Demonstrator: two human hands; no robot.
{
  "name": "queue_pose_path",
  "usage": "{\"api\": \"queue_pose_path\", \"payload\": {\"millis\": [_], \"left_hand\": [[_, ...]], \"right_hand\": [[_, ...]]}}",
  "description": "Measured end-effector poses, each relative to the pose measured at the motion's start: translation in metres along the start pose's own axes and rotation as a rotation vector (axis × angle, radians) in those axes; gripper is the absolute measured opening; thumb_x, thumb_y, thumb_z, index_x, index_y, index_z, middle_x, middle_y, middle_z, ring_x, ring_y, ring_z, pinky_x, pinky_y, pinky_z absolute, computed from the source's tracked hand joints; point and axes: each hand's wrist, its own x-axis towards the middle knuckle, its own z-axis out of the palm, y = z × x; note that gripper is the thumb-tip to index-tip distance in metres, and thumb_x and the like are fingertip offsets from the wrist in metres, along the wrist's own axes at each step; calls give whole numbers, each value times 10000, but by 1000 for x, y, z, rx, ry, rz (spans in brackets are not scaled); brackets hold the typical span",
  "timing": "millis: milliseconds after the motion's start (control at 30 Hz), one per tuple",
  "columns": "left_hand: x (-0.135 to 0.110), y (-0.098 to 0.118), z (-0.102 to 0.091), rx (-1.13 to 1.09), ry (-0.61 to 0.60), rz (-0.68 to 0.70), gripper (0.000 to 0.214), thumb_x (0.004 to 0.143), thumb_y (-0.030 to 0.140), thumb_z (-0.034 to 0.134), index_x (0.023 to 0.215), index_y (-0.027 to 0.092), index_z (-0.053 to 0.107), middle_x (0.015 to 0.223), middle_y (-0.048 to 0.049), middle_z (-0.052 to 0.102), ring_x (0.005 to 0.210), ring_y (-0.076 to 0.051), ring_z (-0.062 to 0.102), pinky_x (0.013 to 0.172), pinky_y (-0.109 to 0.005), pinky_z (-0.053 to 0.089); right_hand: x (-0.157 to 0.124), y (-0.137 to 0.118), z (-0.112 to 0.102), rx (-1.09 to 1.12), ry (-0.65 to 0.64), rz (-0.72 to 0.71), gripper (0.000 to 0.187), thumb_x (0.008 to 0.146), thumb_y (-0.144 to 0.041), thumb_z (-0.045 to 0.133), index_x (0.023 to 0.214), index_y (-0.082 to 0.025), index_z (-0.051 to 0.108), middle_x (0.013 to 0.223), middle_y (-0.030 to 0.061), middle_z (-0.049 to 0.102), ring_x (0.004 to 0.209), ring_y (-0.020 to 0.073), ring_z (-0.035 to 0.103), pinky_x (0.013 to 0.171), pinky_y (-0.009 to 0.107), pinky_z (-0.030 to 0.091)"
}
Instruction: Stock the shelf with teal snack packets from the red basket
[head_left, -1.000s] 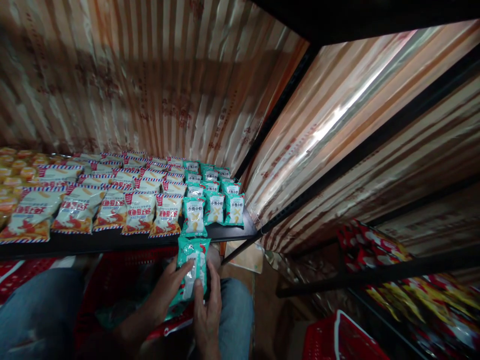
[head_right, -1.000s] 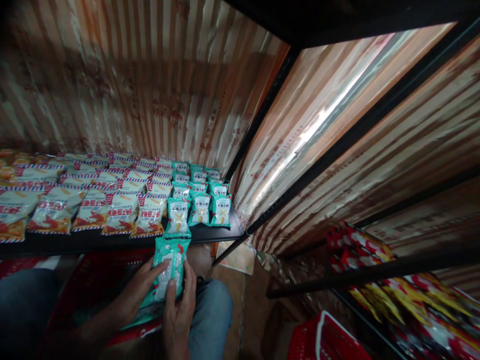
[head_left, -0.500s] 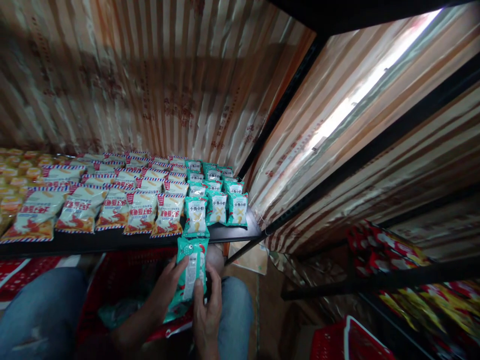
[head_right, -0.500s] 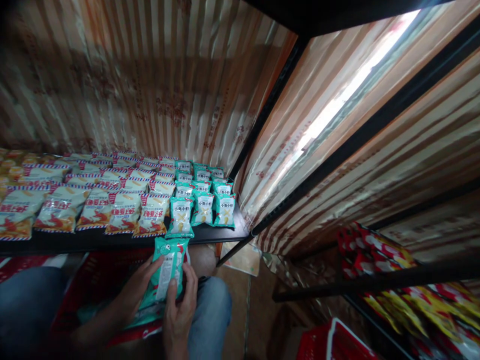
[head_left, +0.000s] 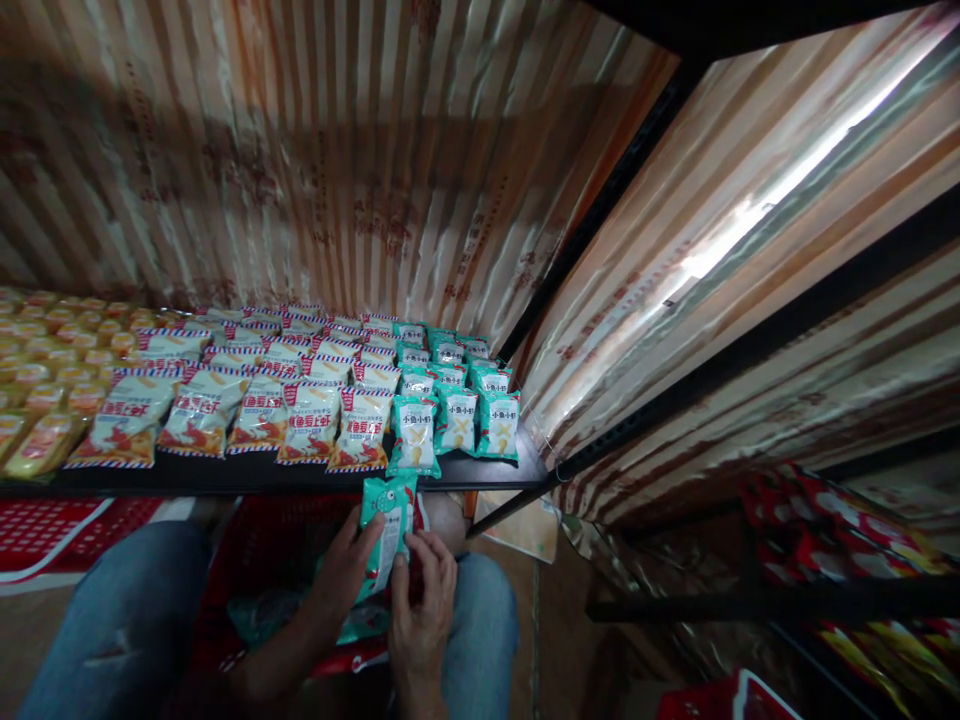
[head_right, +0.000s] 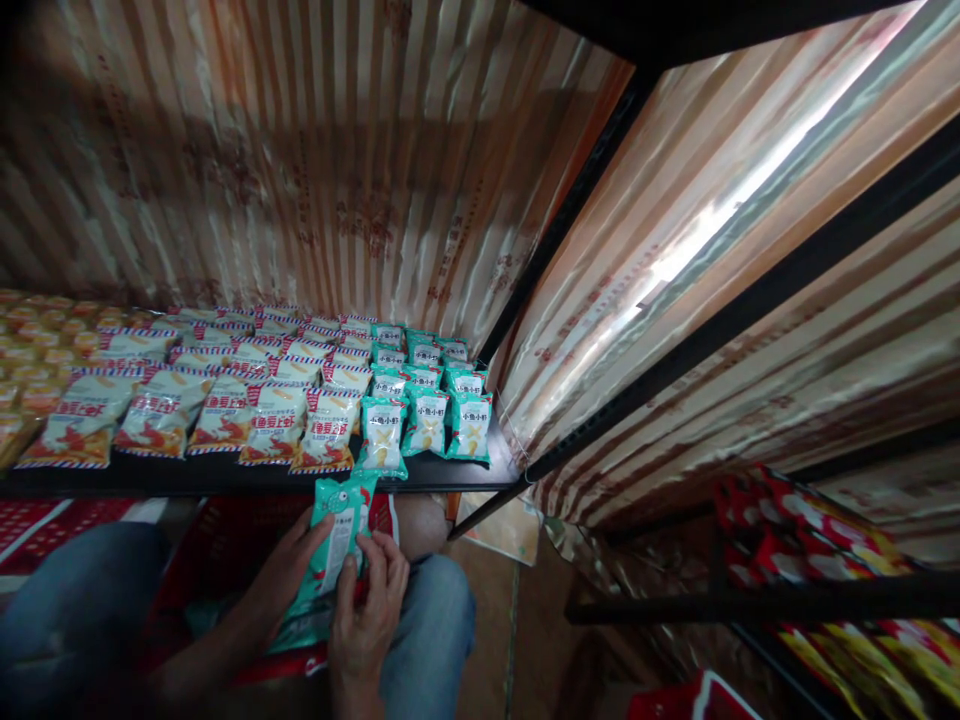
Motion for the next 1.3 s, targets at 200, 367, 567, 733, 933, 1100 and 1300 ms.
{"api": "queue_pose_path", "payload": {"millis": [200, 367, 567, 733, 933, 1100, 1300], "left_hand": [[-4, -1, -5, -39, -20, -18, 533, 723, 550, 582, 1114, 189, 595, 1191, -87, 647, 1115, -263, 582, 998, -368, 400], [-5, 1, -5, -40, -15, 0, 508, 737, 541, 582, 1104, 192, 612, 1193, -78, 645, 1115, -254, 577, 1014, -349, 377], [-7, 6, -3, -23, -3, 34, 412, 738, 489, 579, 1025, 201, 643, 1136, -67, 671, 1088, -249, 587, 1005, -331, 378], [-11, 9, -2, -74, -25, 56, 393, 743, 461, 569, 1023, 197, 651, 1138, -54, 673, 1126, -245, 572, 996, -317, 398], [-16, 11, -3, -102, -22, 24, 427, 746, 491, 553, 1055, 208, 637, 1193, -60, 644, 1181, -253, 540, 989, -334, 416], [-18, 8, -5, -80, -21, 44, 496, 732, 532, 546, 1086, 192, 619, 1236, -93, 615, 1189, -276, 529, 1005, -367, 399], [-19, -1, -7, -23, -40, 64, 531, 714, 565, 529, 1081, 191, 616, 1242, -107, 599, 1189, -287, 516, 1030, -394, 371]], "right_hand": [[-1, -6, 3, 62, -18, 5, 212, 899, -260, 509, 1058, -222, 644, 1049, 78, 604, 1011, 192, 574, 861, 349, 491], [0, -10, 1, 72, -17, 18, 228, 905, -262, 489, 1069, -206, 638, 1061, 94, 611, 1020, 202, 579, 872, 374, 499], [2, -16, -4, 76, -42, 10, 266, 903, -274, 479, 1126, -201, 605, 1104, 100, 621, 1056, 212, 582, 888, 383, 499], [0, -18, -6, 81, -93, 49, 342, 898, -317, 485, 1207, -190, 556, 1175, 113, 614, 1107, 235, 571, 924, 410, 486], [-5, -17, -7, 73, -121, 57, 422, 887, -349, 500, 1274, -179, 498, 1238, 120, 589, 1146, 242, 556, 936, 404, 481], [-9, -14, -5, 59, -126, 92, 511, 845, -412, 550, 1289, -168, 489, 1262, 132, 586, 1148, 263, 565, 924, 406, 487], [-17, -8, -2, 128, -160, 213, 621, 807, -415, 599, 1350, -166, 429, 1305, 136, 563, 1176, 270, 557, 926, 403, 495]]}}
